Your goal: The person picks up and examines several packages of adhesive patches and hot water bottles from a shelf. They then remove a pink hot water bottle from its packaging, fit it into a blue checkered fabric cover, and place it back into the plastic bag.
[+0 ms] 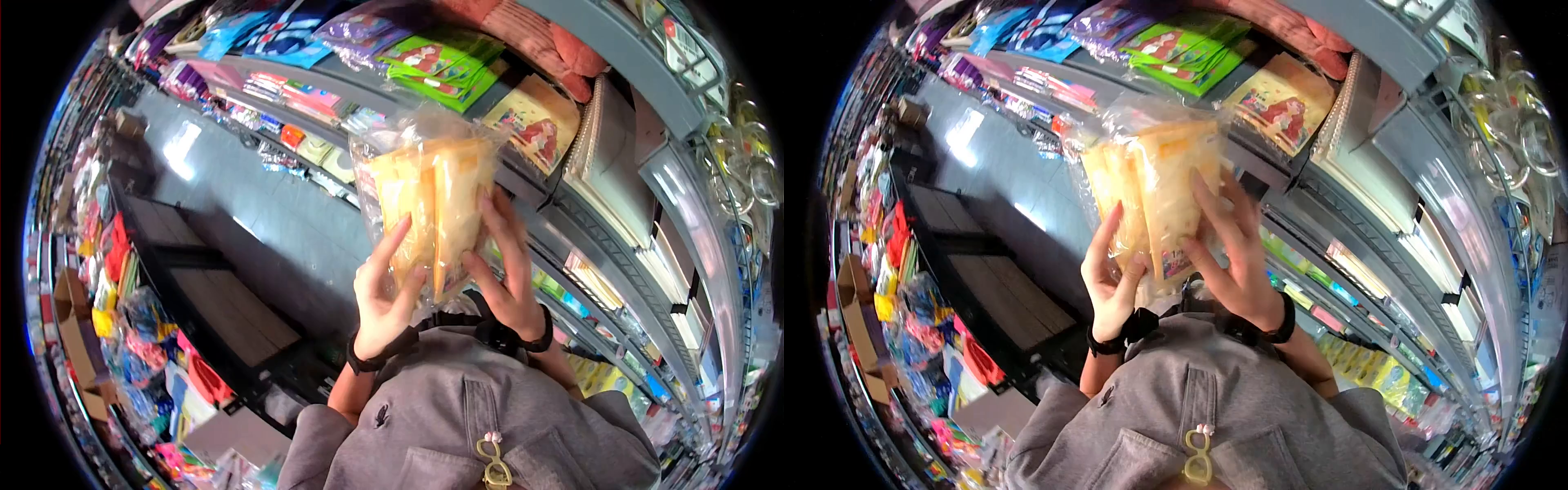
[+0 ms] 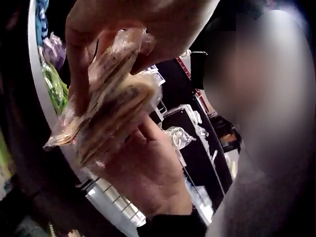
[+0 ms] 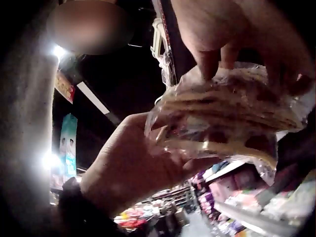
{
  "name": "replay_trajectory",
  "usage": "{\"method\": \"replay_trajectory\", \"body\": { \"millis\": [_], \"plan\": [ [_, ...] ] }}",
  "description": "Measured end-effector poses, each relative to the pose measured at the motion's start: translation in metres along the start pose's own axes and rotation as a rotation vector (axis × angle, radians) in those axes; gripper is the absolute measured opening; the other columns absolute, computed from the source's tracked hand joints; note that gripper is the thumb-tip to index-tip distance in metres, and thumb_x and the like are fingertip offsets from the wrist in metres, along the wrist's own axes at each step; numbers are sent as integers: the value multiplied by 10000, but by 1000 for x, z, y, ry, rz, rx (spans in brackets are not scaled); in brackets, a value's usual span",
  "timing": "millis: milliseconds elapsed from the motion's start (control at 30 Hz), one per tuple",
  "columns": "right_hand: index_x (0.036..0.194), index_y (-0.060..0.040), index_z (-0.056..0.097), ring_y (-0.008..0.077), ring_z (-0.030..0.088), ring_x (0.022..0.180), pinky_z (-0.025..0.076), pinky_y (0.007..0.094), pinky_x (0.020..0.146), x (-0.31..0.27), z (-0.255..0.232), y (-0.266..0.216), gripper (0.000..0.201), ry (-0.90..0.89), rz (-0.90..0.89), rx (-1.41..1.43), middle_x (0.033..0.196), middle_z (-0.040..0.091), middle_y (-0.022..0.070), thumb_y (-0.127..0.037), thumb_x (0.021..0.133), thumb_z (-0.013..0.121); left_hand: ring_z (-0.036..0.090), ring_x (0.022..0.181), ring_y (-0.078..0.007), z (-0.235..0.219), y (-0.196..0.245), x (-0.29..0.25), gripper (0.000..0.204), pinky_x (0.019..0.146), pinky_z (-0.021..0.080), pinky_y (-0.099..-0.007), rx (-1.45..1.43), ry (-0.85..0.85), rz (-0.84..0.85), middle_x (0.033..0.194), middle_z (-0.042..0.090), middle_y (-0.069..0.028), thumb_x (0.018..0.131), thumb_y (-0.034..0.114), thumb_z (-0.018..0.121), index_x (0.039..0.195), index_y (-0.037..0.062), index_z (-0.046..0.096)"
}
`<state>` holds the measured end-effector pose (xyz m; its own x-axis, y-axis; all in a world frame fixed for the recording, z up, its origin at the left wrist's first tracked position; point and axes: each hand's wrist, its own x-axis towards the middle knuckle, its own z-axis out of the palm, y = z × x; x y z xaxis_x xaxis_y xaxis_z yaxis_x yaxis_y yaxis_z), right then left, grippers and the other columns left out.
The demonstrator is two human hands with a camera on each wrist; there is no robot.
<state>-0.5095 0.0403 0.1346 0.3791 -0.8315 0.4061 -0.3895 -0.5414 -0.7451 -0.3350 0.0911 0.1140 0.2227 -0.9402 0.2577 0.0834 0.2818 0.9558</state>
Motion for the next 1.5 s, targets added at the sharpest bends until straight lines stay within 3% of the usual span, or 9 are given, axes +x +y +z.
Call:
{"method": "replay_trajectory", "body": {
  "millis": [333, 433, 667, 867, 1033, 1100, 1200, 1300, 1500],
  "plan": [
    [1411, -119, 397, 418, 435, 1187, 394, 461, 962, 68, 0, -14, 722, 585, 292, -344, 1315, 356, 258, -293, 796, 733, 430, 1272, -202, 18, 6, 157, 562, 1052, 315, -305, -81, -538, 84, 1382, 470, -146, 819, -39, 570, 1359, -37, 414],
    [1348, -6, 419, 412, 465, 1111, 423, 419, 903, 92, -10, -2, 735, 786, 386, -490, 1241, 378, 305, -344, 782, 744, 488, 1134, -137, 42, -2, 192, 543, 919, 398, -245, -125, -618, 61, 1385, 466, -131, 838, -45, 556, 1364, -5, 425],
    [1199, 28, 518, 461, 455, 1100, 396, 476, 932, 131, -6, 33, 466, 811, 371, -922, 1163, 443, 324, -151, 805, 690, 497, 1198, -200, 25, 12, 236, 445, 1014, 345, -293, 188, -388, 486, 1308, 538, -129, 853, -28, 578, 1287, -39, 482],
    [944, -14, 649, 386, 332, 1316, 183, 615, 1080, 116, 25, 37, 236, 592, 163, -910, 1274, 479, 140, -179, 777, 669, 415, 1275, -177, -31, 25, 231, 598, 1039, 340, -311, -226, -417, 32, 1416, 417, -92, 843, -39, 568, 1403, 25, 370],
    [1147, -60, 634, 358, 383, 1292, 139, 631, 1084, 127, 29, 40, 356, 466, 238, -1072, 1257, 549, 158, -233, 836, 629, 555, 1123, -210, -82, -19, 220, 598, 948, 478, -365, -928, -404, -442, 1370, 454, -160, 892, 102, 556, 1428, 38, 300],
    [1164, -62, 620, 355, 395, 1282, 161, 632, 1073, 138, 32, 34, 334, 578, 137, -1002, 1262, 550, 149, -181, 852, 619, 644, 793, -170, -92, -32, 203, 516, 700, 562, -305, -1618, -666, -662, 1199, 547, -174, 939, 184, 503, 1390, -2, 336],
    [1279, -17, 500, 317, 485, 1218, 303, 493, 1051, 149, 54, -6, 479, 546, 26, -302, 1263, 551, 157, -153, 848, 658, 497, 403, -98, -76, -11, 183, 396, 364, 367, -196, -1949, -674, -858, 800, 534, -83, 985, 190, 417, 1314, -29, 395],
    [1418, 2, 268, 243, 528, 1149, 441, 401, 944, 164, 103, -35, 764, 289, 88, 577, 1269, 532, 184, -219, 834, 708, 442, 350, -70, -83, -6, 163, 282, 322, 250, -192, -2016, -537, -920, 670, 498, -37, 1003, 192, 379, 1092, -58, 475],
    [1440, -18, 195, 206, 535, 1109, 481, 322, 872, 203, 141, -42, 771, 159, 296, 913, 1265, 516, 166, -195, 867, 679, 345, 405, -60, -133, -2, 161, 281, 421, 302, -189, -1585, -620, -767, 672, 420, -1, 1009, 242, 366, 1065, 1, 499]
  ]
}}
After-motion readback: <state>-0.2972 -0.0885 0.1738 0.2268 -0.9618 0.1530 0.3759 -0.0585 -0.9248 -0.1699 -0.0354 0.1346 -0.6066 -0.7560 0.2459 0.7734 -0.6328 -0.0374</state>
